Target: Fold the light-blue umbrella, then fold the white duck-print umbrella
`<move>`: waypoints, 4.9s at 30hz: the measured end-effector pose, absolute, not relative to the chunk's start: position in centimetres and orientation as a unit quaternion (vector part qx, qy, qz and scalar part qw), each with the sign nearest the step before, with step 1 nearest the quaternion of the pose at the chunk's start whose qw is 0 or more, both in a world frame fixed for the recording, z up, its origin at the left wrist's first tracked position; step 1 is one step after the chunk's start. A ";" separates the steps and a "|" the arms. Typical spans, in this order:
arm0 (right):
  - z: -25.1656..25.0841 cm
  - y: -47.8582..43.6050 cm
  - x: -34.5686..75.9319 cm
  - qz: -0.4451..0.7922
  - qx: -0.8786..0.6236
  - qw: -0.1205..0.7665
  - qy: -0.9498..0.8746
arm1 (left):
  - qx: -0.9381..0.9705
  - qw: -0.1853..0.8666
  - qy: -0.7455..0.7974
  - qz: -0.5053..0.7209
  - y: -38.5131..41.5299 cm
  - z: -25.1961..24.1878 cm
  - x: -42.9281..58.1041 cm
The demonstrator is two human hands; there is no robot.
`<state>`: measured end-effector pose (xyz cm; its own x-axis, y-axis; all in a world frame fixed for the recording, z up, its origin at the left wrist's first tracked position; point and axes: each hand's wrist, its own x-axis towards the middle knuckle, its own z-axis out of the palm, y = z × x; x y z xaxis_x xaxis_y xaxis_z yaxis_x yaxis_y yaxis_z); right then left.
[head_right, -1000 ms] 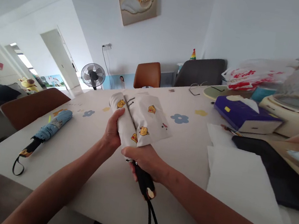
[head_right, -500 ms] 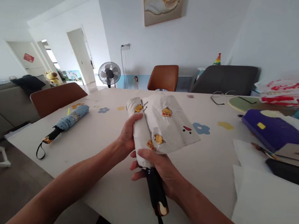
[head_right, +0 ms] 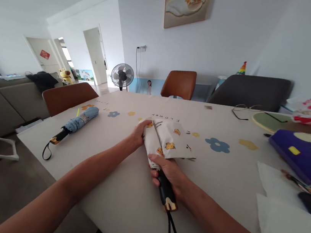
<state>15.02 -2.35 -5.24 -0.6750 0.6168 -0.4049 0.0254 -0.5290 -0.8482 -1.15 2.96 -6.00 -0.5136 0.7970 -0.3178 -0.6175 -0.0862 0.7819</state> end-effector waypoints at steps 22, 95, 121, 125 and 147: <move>-4.8 -0.8 15.1 0.852 -0.351 0.134 -0.365 | 0.753 0.322 0.525 0.232 10.8 -1.4 1.7; -6.0 -0.9 15.4 0.806 -0.313 0.133 -0.485 | 0.695 0.350 0.454 0.434 -5.5 -5.0 -5.8; -6.4 -2.2 15.5 0.784 -0.284 0.160 -0.529 | 0.348 0.463 0.485 0.655 -4.6 -5.7 -5.9; -5.7 -2.8 15.3 0.764 -0.323 0.199 -0.522 | 0.370 0.406 0.539 0.639 -4.5 -6.0 -5.4; -3.7 -3.2 15.6 0.562 -0.363 0.300 -0.680 | 0.340 0.377 0.454 0.733 -4.9 -0.2 5.5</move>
